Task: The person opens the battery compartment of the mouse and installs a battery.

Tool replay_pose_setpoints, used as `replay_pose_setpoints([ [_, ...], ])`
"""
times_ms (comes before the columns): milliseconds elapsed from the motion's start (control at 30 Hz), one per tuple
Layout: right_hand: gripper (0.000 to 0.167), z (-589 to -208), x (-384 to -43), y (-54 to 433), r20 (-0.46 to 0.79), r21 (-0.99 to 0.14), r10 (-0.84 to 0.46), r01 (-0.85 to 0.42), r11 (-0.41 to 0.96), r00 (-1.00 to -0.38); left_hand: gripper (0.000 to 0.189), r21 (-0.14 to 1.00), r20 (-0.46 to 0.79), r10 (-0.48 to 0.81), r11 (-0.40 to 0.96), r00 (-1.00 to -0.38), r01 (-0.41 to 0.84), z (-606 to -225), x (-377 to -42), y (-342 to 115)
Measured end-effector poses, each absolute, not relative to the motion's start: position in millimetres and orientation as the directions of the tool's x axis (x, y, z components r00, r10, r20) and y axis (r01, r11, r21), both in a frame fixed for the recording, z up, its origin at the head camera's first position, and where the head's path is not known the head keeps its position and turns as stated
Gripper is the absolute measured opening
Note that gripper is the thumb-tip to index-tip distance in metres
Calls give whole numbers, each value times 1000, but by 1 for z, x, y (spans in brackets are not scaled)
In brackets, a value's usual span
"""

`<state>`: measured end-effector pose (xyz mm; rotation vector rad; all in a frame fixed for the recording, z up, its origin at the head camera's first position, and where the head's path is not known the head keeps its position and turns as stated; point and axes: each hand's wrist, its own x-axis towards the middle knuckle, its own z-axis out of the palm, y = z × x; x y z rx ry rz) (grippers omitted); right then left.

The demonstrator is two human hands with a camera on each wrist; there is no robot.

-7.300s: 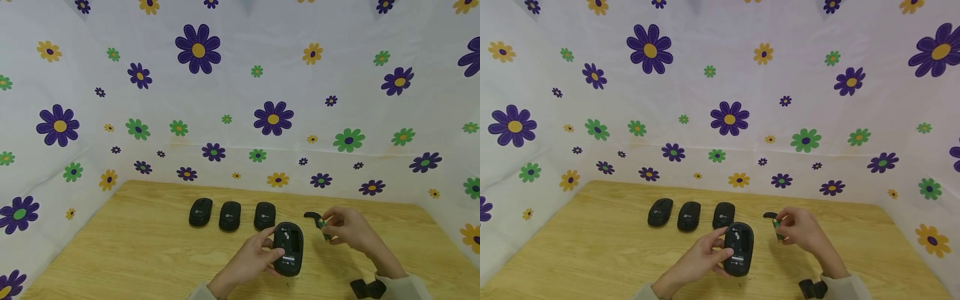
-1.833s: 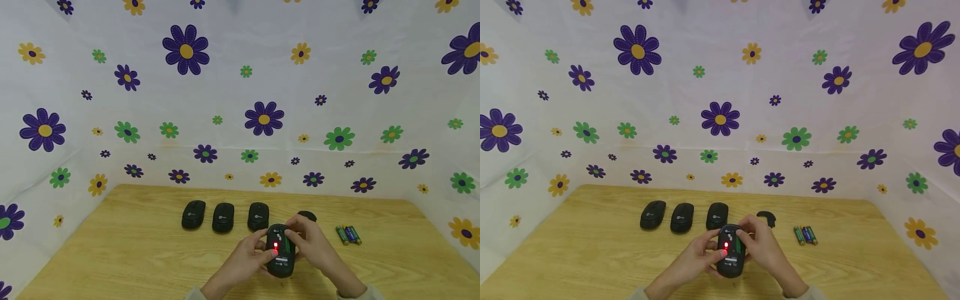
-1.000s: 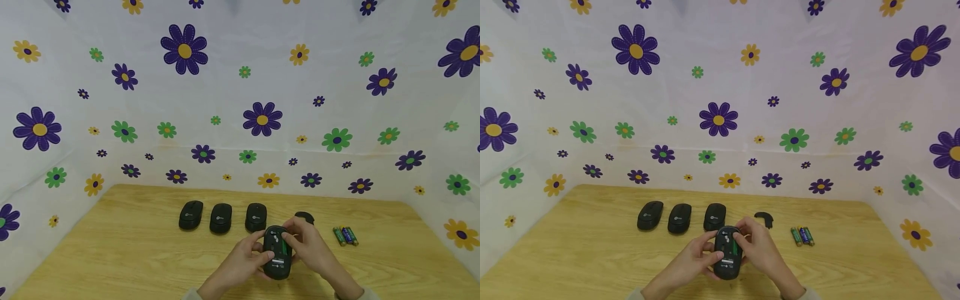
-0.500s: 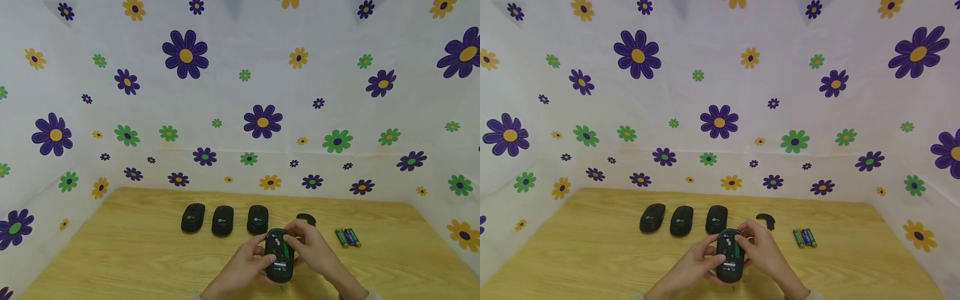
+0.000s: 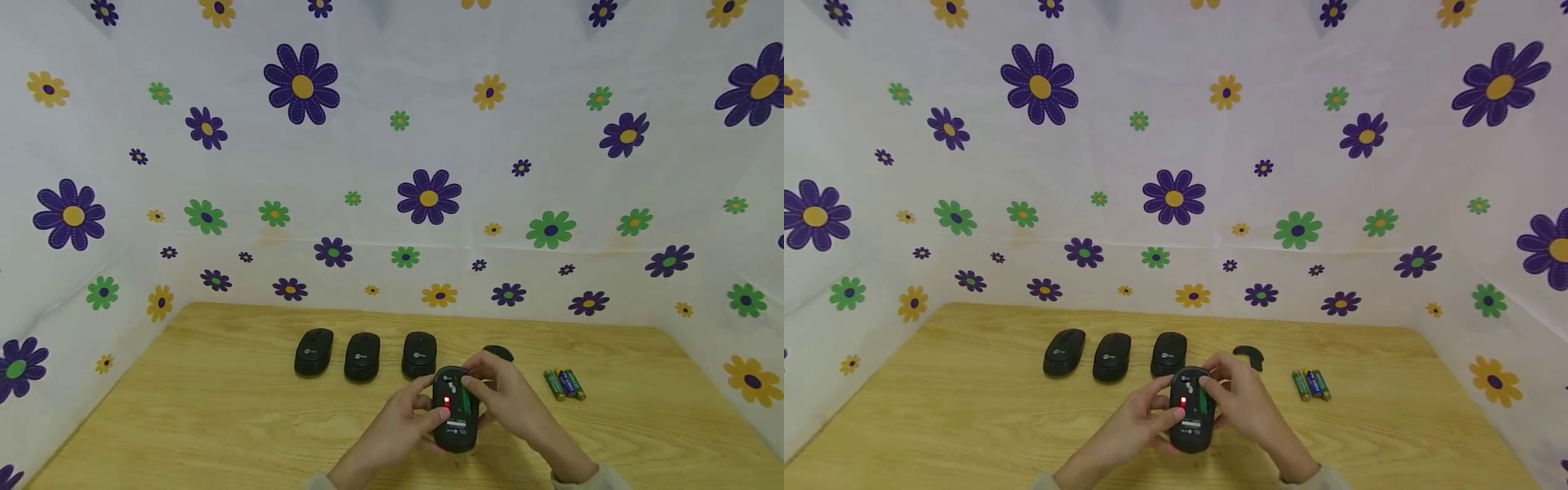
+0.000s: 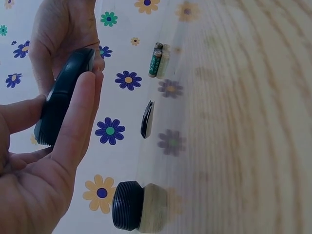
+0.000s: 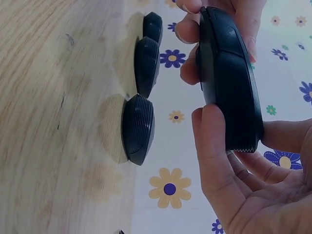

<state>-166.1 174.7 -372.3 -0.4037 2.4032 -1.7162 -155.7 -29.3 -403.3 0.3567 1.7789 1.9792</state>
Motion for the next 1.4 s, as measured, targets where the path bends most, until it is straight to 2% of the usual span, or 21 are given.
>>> replay_pose_setpoints([
  [300,18,-372,-168,178,3,-952,-303,-95,291,-953,56,988,-97,481,-59,-872,-143,-402,-159,-26],
  [533,22,-372,-170,182,23,-952,-327,-121,282,-945,57,986,-101,470,-70,-877,-151,-399,-160,-23],
  [633,31,-373,-171,185,3,-958,-341,-101,268,-940,58,986,-94,471,-76,-877,-146,-399,-162,-22],
  [800,58,-378,-172,192,-88,-979,-390,7,206,-917,58,990,-58,456,-85,-888,-108,-399,-166,-19],
  [900,66,-381,-173,196,-115,-984,-423,46,170,-899,57,991,-50,449,-86,-892,-98,-401,-168,-16],
  [1167,66,-387,-181,202,-84,-993,-474,35,113,-876,57,991,-51,411,-90,-910,-97,-406,-175,-12],
  [1400,59,-392,-186,204,-127,-988,-377,83,132,-917,57,990,-68,361,-93,-930,-109,-408,-177,-8],
])
